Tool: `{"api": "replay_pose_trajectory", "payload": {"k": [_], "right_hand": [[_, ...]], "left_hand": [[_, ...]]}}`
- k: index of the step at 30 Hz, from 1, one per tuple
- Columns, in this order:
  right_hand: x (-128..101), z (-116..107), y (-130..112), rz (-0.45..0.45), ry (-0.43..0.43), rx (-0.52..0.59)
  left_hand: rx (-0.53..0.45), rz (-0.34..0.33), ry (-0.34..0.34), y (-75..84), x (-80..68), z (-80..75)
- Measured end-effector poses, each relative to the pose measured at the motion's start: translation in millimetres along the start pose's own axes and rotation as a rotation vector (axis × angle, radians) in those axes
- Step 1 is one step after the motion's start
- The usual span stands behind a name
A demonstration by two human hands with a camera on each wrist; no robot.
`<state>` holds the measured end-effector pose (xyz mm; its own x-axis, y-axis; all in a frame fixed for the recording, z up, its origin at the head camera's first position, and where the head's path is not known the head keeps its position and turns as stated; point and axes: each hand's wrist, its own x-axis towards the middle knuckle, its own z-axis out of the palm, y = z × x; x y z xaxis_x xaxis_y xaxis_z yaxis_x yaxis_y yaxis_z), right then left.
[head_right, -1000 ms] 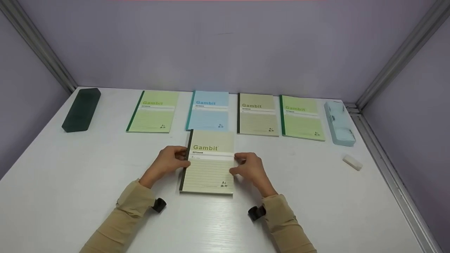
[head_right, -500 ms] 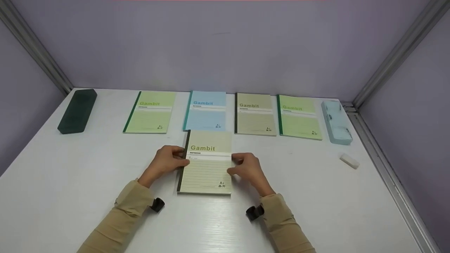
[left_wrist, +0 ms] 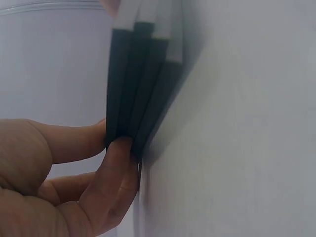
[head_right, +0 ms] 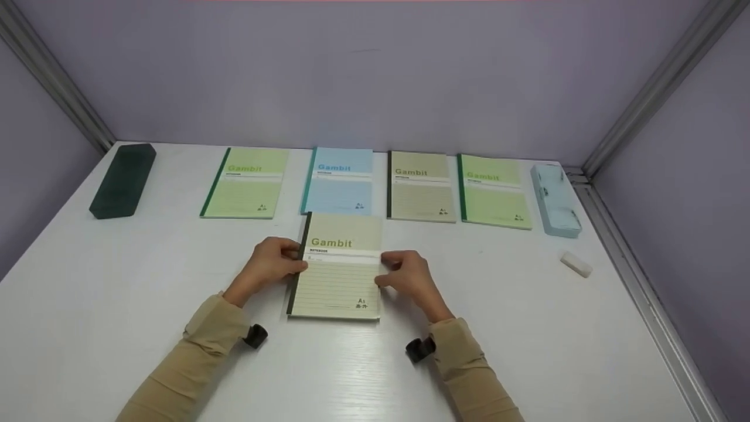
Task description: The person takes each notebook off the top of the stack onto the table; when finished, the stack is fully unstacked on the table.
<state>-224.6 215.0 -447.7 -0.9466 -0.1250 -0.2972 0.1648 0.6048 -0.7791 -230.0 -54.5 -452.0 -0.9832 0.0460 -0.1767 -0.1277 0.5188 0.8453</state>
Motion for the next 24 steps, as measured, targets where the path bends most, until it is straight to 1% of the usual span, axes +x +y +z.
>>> {"api": "replay_pose_trajectory", "payload": {"k": [7, 11, 15, 17, 21, 24], "right_hand": [[0, -1, 1, -0.026, 0.003, -0.001], [0, -1, 1, -0.023, 0.004, 0.007], [0, -1, 0, -0.015, 0.003, 0.005], [0, -1, -1, -0.015, 0.003, 0.007], [-1, -1, -1, -0.017, 0.002, 0.011], [-1, -2, 1, -0.028, 0.003, 0.011]], "left_hand": [[-0.076, -0.079, -0.017, -0.1, -3.7, -5.3], [-0.139, -0.092, -0.033, 0.7, -7.1, -10.3], [-0.218, -0.111, -0.066, 1.3, -10.5, -18.9], [-0.239, -0.112, -0.082, 0.3, -11.9, -23.8], [-0.24, -0.087, -0.091, -2.9, -15.0, -33.9], [-0.284, -0.065, -0.098, -6.3, -16.8, -41.1]]}}
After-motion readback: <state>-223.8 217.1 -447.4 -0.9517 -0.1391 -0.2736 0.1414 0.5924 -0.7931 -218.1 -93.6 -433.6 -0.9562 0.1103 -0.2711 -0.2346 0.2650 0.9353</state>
